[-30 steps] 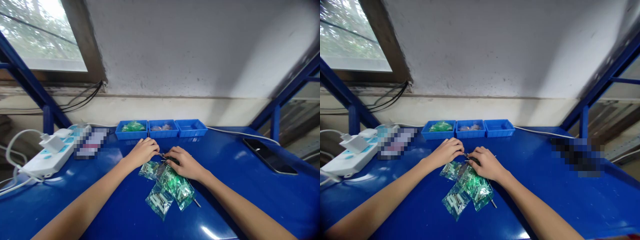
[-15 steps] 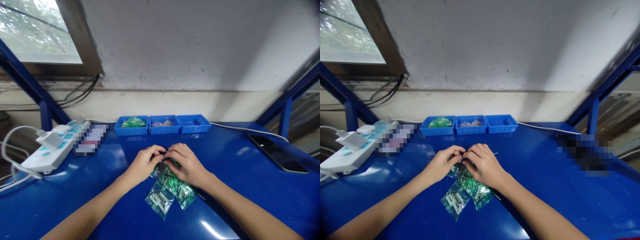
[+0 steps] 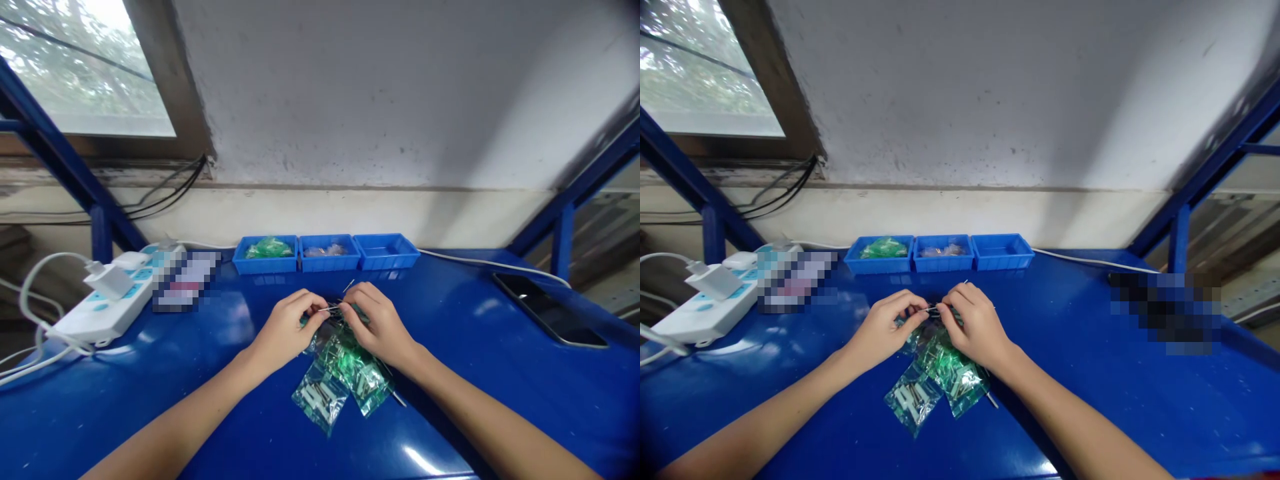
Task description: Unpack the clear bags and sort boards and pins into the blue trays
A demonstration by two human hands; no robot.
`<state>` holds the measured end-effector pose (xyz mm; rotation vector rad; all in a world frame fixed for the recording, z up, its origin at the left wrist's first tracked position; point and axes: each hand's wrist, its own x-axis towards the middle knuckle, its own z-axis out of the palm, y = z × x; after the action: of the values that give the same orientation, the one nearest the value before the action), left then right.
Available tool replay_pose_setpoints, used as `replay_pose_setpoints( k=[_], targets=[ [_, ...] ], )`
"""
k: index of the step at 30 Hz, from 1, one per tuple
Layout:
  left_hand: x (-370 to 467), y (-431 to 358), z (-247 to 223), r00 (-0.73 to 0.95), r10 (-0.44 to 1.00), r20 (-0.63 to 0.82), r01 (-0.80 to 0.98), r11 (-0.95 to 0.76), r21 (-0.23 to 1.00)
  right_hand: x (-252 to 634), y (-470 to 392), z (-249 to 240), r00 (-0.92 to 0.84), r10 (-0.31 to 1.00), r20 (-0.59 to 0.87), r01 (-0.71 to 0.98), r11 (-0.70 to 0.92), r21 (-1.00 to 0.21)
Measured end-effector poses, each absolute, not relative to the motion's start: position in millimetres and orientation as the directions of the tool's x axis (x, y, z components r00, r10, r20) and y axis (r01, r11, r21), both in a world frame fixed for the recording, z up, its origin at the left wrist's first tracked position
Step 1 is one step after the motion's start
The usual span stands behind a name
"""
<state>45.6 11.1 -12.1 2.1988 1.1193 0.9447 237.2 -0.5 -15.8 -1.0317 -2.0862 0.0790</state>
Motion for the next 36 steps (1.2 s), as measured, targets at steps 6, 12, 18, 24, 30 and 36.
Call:
replay_pose_setpoints(
  k=[6, 12, 18, 24, 30, 36],
  targets=[
    [39, 13, -11, 0.481, 0.779, 0.402, 0.528, -0.624, 0.576, 238, -2, -10, -0.419, 0.668, 0.615, 0.671, 0.684, -0.286],
    [34, 19, -12, 0.544, 0.743, 0.389, 0.488, -0.657, 0.574, 245, -13, 1, -0.505, 0.509, 0.697, 0.647, 0.758, -0.084],
    [30, 36, -23, 0.45, 0.829, 0.332, 0.676, -0.559, 0.481, 288, 6, 19, -0.106, 0.417, 0.903, 0.909, 0.409, -0.082],
    [37, 38, -30, 0.438, 0.872, 0.219, 0.822, -0.487, 0.296, 286, 17, 16, -0.007, 0.652, 0.759, 0.949, 0.243, -0.2],
    [31, 45, -34, 0.369, 0.918, 0.146, 0.854, -0.397, 0.337, 245, -5, 0, -0.227, 0.741, 0.632, 0.828, 0.489, -0.276],
    [27, 44, -30, 0.393, 0.901, 0.182, 0.82, -0.433, 0.374, 241, -2, -10, -0.283, 0.769, 0.573, 0.792, 0.524, -0.312]
  ],
)
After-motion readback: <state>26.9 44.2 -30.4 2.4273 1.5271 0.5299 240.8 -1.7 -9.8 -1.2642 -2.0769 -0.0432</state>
